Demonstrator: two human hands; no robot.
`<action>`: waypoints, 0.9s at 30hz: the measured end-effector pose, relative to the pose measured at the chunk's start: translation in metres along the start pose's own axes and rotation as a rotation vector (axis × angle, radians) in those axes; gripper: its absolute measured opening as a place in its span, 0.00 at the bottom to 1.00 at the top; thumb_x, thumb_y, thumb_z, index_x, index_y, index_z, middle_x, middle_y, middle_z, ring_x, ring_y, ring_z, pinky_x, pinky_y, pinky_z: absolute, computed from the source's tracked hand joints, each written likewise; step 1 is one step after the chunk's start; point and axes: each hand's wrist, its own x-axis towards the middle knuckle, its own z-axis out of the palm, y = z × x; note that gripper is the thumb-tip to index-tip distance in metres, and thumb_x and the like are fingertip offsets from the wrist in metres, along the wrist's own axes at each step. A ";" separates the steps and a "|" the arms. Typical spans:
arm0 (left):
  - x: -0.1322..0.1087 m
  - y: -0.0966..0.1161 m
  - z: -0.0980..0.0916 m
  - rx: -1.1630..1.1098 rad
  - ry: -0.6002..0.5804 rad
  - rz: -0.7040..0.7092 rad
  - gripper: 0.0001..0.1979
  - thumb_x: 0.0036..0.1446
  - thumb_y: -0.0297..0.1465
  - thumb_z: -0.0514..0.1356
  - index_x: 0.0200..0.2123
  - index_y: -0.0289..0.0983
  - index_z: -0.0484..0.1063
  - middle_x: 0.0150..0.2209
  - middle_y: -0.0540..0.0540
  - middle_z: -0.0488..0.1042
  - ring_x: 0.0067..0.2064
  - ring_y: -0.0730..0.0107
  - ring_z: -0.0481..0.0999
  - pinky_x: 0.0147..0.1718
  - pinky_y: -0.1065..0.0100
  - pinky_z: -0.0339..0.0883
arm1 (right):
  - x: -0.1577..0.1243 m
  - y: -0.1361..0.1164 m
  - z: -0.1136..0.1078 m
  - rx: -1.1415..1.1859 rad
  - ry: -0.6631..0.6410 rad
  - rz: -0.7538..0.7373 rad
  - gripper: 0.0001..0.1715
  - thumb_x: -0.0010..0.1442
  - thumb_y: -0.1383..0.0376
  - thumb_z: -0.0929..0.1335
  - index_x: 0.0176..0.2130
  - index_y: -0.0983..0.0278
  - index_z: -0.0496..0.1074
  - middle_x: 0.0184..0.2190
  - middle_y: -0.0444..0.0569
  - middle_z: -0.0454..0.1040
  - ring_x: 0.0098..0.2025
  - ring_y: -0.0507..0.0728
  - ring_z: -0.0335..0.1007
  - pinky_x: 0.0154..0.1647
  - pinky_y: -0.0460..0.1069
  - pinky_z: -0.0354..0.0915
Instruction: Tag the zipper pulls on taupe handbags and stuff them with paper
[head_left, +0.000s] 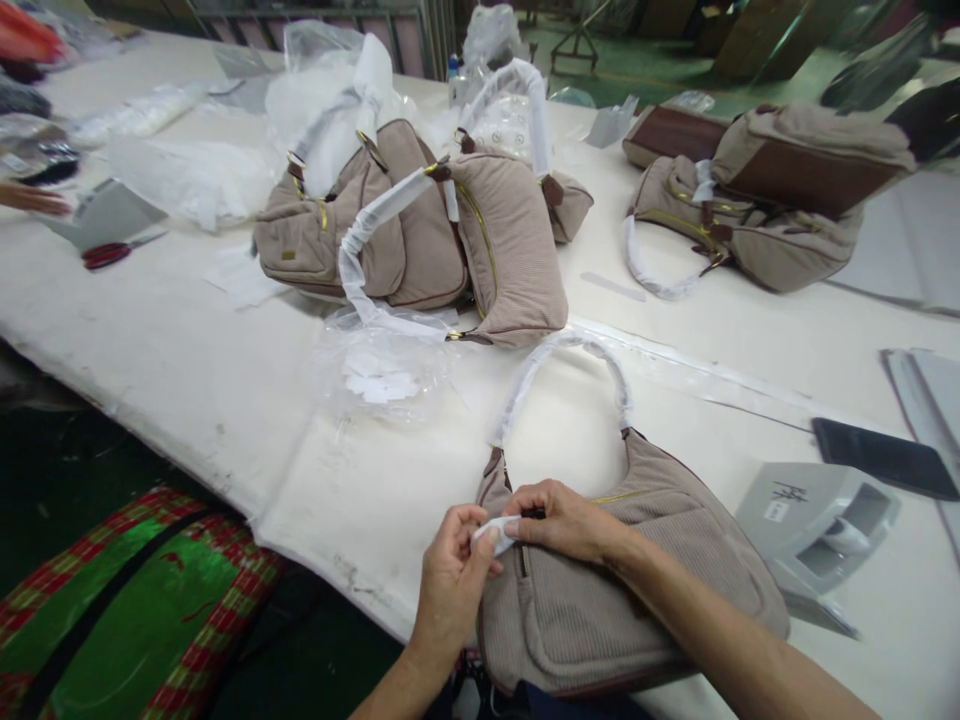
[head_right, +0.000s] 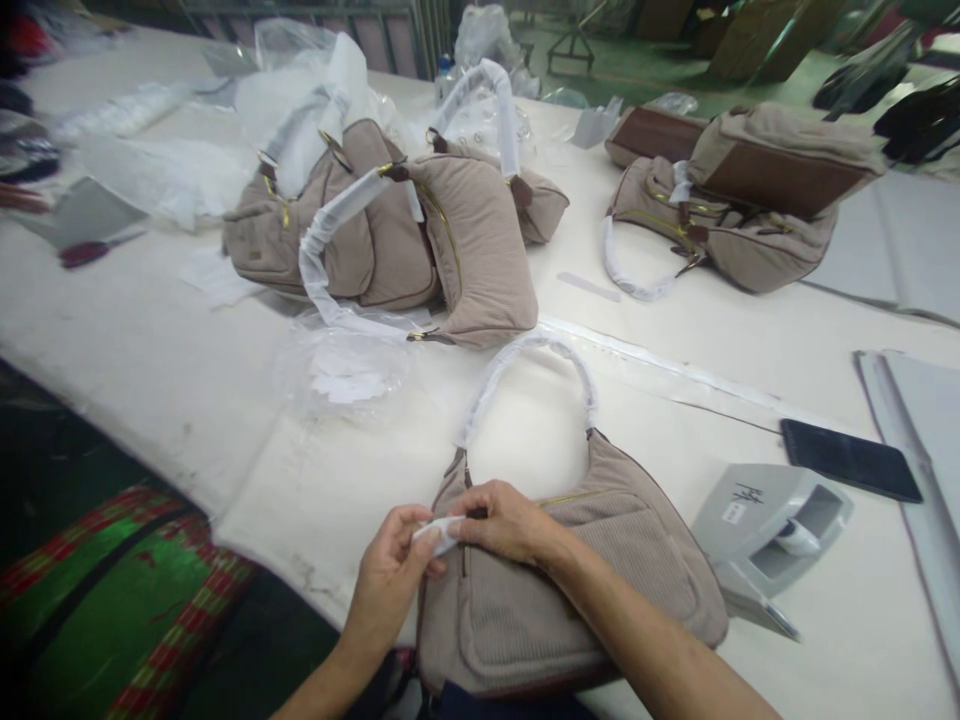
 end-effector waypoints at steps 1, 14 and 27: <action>0.001 -0.001 0.000 -0.061 -0.014 -0.044 0.15 0.49 0.41 0.61 0.37 0.38 0.67 0.24 0.52 0.70 0.24 0.72 0.70 0.24 0.72 0.65 | 0.000 0.003 0.001 0.045 0.023 0.005 0.11 0.55 0.62 0.66 0.32 0.68 0.74 0.26 0.43 0.70 0.30 0.50 0.64 0.33 0.44 0.60; 0.005 0.006 0.004 0.229 -0.057 0.088 0.07 0.54 0.32 0.55 0.26 0.37 0.67 0.22 0.53 0.66 0.25 0.73 0.65 0.25 0.74 0.58 | -0.002 0.002 -0.001 0.092 0.003 0.023 0.10 0.52 0.63 0.69 0.33 0.68 0.74 0.26 0.42 0.70 0.29 0.50 0.63 0.31 0.44 0.58; 0.005 -0.002 0.001 0.082 -0.056 0.013 0.11 0.54 0.38 0.56 0.36 0.37 0.70 0.28 0.50 0.72 0.28 0.70 0.70 0.29 0.72 0.63 | 0.004 0.010 0.006 0.092 0.133 -0.003 0.09 0.53 0.64 0.67 0.31 0.68 0.75 0.24 0.43 0.71 0.27 0.50 0.64 0.28 0.43 0.58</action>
